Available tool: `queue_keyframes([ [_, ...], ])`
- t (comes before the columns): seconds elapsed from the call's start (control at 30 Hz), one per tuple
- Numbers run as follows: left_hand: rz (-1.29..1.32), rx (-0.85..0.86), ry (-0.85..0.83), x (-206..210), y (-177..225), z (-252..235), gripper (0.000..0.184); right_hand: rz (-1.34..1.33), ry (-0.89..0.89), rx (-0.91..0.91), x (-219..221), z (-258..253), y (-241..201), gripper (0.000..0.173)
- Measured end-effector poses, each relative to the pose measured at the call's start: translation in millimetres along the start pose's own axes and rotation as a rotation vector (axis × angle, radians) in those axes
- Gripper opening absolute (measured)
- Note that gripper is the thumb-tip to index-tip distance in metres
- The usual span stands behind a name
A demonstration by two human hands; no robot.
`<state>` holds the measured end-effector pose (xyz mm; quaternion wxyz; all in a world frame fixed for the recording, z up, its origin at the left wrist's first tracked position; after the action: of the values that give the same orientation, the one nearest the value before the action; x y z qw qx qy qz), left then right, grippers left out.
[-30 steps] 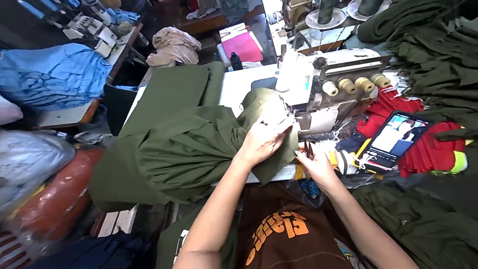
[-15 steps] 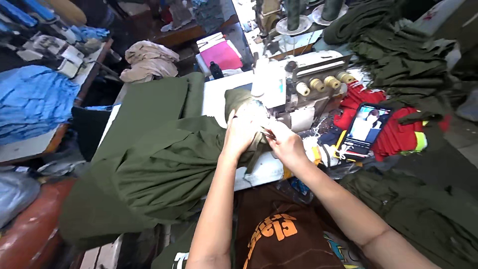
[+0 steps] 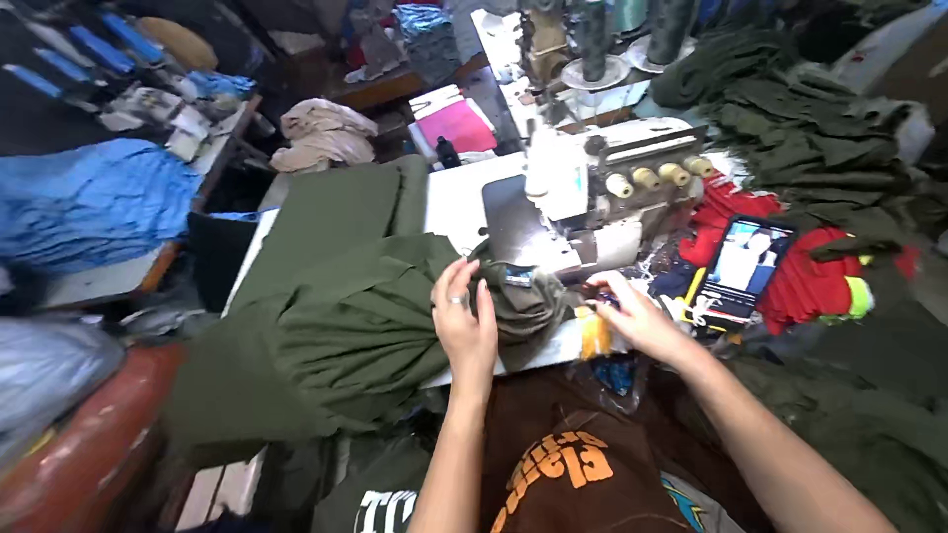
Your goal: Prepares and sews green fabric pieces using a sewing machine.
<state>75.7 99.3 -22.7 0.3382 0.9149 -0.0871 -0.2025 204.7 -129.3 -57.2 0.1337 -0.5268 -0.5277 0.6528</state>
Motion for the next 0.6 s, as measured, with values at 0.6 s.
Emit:
queue_keyframes([
  [0.6, 0.359, -0.618, -0.321, 7, -62, -43, 0.009, 0.465, 0.324, -0.505, 0, -41, -56, 0.027],
])
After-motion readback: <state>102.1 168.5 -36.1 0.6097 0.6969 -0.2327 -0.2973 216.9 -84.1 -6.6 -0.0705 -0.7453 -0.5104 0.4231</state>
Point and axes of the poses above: each hand's wrist, its own z-axis away from the middle knuckle, its own x-axis out of the palm, y = z × x, the point moved 3 cm from there along -z, towards the middle knuckle, and after that the axes turned 11 degrees about y, right-handed, at the moved point
